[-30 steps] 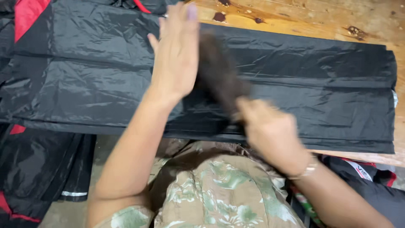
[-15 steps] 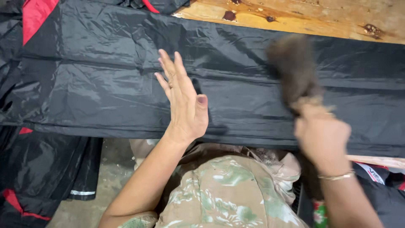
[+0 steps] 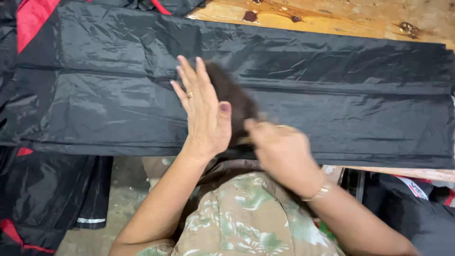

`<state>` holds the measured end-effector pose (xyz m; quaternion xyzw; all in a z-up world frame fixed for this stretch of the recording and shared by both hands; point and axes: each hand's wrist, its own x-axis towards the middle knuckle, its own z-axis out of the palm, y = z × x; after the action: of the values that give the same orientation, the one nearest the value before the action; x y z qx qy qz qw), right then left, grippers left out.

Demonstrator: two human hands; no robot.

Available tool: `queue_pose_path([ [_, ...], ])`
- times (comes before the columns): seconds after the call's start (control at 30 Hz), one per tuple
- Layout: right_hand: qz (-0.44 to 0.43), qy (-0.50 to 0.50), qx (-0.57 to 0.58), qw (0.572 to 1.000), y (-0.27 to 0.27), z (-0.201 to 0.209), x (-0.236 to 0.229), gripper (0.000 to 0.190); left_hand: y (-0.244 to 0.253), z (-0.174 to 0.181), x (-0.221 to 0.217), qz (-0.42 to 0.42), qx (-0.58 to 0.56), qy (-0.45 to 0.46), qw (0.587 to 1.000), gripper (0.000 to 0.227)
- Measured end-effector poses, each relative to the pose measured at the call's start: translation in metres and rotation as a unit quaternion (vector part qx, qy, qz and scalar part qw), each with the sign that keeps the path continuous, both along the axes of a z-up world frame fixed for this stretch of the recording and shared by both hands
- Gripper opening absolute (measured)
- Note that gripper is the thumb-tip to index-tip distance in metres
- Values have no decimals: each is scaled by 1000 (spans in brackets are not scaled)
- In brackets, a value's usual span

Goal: The person uses a feather duster to wipe the surface of a black and red jacket laid out on a wooden table. They repeatedly brush the fabric and smooth it with their hands.

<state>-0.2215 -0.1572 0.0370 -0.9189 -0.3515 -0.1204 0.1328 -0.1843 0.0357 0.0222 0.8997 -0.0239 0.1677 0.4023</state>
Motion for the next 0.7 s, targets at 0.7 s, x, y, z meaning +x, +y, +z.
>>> queue_pose_path([
  [0.7, -133, -179, -166, 961, -52, -4, 24, 17, 2, 2, 1, -32, 64, 20, 997, 103],
])
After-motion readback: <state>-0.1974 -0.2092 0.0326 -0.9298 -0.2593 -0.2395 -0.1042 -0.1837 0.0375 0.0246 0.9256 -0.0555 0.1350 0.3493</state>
